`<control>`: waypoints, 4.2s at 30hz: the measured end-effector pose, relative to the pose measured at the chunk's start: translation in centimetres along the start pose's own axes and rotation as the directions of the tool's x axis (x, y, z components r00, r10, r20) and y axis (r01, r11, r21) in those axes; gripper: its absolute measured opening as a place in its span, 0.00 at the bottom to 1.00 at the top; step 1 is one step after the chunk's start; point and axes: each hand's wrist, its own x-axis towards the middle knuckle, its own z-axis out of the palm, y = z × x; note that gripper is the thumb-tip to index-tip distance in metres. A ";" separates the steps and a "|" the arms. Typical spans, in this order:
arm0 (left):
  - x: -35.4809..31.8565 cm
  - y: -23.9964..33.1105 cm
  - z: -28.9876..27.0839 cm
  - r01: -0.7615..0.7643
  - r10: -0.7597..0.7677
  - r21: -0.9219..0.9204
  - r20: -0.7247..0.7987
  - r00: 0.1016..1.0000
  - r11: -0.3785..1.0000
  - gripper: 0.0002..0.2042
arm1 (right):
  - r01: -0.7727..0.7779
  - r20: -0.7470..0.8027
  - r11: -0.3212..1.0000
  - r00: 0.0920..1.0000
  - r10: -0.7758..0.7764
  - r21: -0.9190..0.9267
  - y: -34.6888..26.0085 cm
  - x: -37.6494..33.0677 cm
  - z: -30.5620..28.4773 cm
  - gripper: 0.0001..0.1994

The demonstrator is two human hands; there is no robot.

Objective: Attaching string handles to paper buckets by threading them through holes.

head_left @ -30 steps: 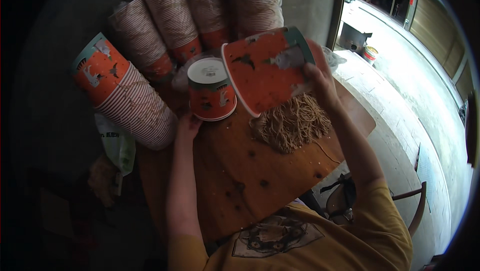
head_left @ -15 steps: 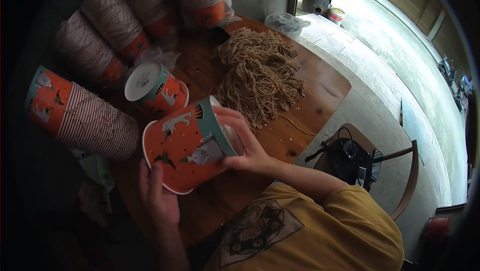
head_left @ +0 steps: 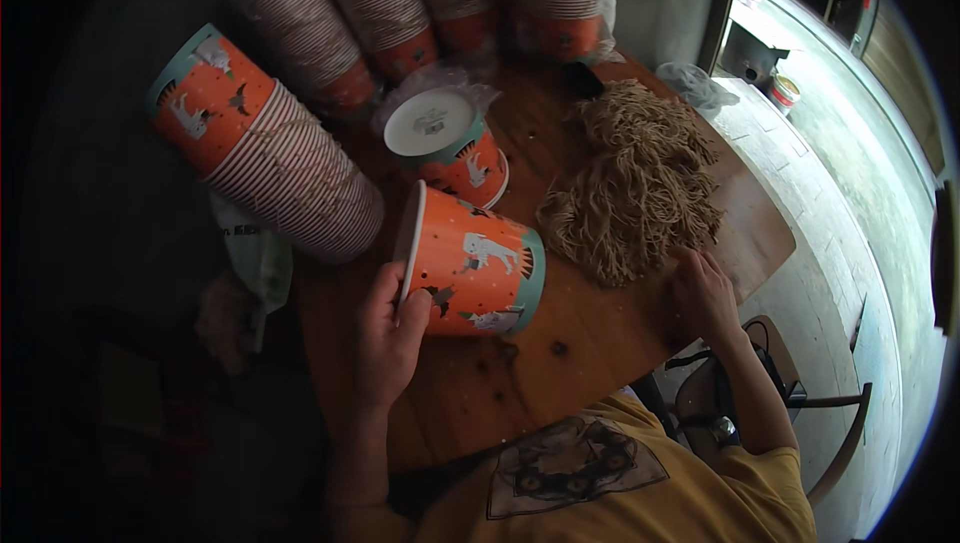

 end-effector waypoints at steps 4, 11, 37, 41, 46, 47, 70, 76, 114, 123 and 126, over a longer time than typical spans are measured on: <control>0.2 -0.3 -0.3 0.027 -0.027 -0.046 -0.009 1.000 0.999 0.08 | -0.098 0.126 0.907 0.991 0.050 0.409 -1.6 0.9 0.0 0.09; 1.5 1.4 1.8 -0.158 0.158 0.044 0.017 0.987 0.986 0.20 | -0.541 0.515 -0.218 0.841 -0.164 0.813 -10.0 5.6 -0.8 0.09; 3.3 2.0 5.1 -0.374 0.339 0.423 0.158 0.927 0.825 0.04 | -0.263 0.267 0.131 0.964 -0.011 0.956 -12.0 8.3 -1.2 0.11; 3.4 1.9 4.4 -0.384 0.335 0.433 0.188 0.923 0.815 0.04 | 0.003 0.090 0.842 0.994 -0.061 0.539 -13.4 6.3 -2.8 0.10; 3.3 2.0 4.6 -0.398 0.324 0.442 0.234 0.916 0.804 0.05 | 0.519 -0.298 0.678 0.855 -0.426 0.521 -15.6 6.6 -1.7 0.15; 3.3 2.2 4.6 -0.404 0.329 0.441 0.239 0.913 0.801 0.05 | 0.471 -0.254 0.649 0.879 -0.404 0.597 -15.5 6.8 -0.7 0.14; 0.7 0.9 2.6 -0.307 0.250 0.437 0.183 0.951 0.846 0.09 | 0.228 -0.170 0.651 0.974 -0.152 0.724 -16.9 5.2 0.1 0.04; 0.4 1.0 3.0 -0.066 0.067 -0.009 0.042 0.997 0.998 0.14 | 0.414 -0.359 0.690 0.904 -0.234 0.594 -18.0 5.2 2.2 0.07; 0.1 2.2 5.5 -0.389 0.150 0.494 0.456 0.877 0.778 0.07 | 0.230 -0.115 0.700 0.971 -0.207 0.677 -15.4 1.2 1.2 0.10; -1.4 1.2 4.5 -0.282 -0.029 0.648 0.425 0.905 0.708 0.08 | 0.011 0.161 0.570 0.955 -0.250 0.821 -15.8 -1.1 4.0 0.06; -1.9 0.3 4.3 -0.247 0.003 0.650 0.352 0.936 0.719 0.07 | -0.306 0.477 0.454 0.815 -0.330 0.837 -15.6 -3.2 4.0 0.07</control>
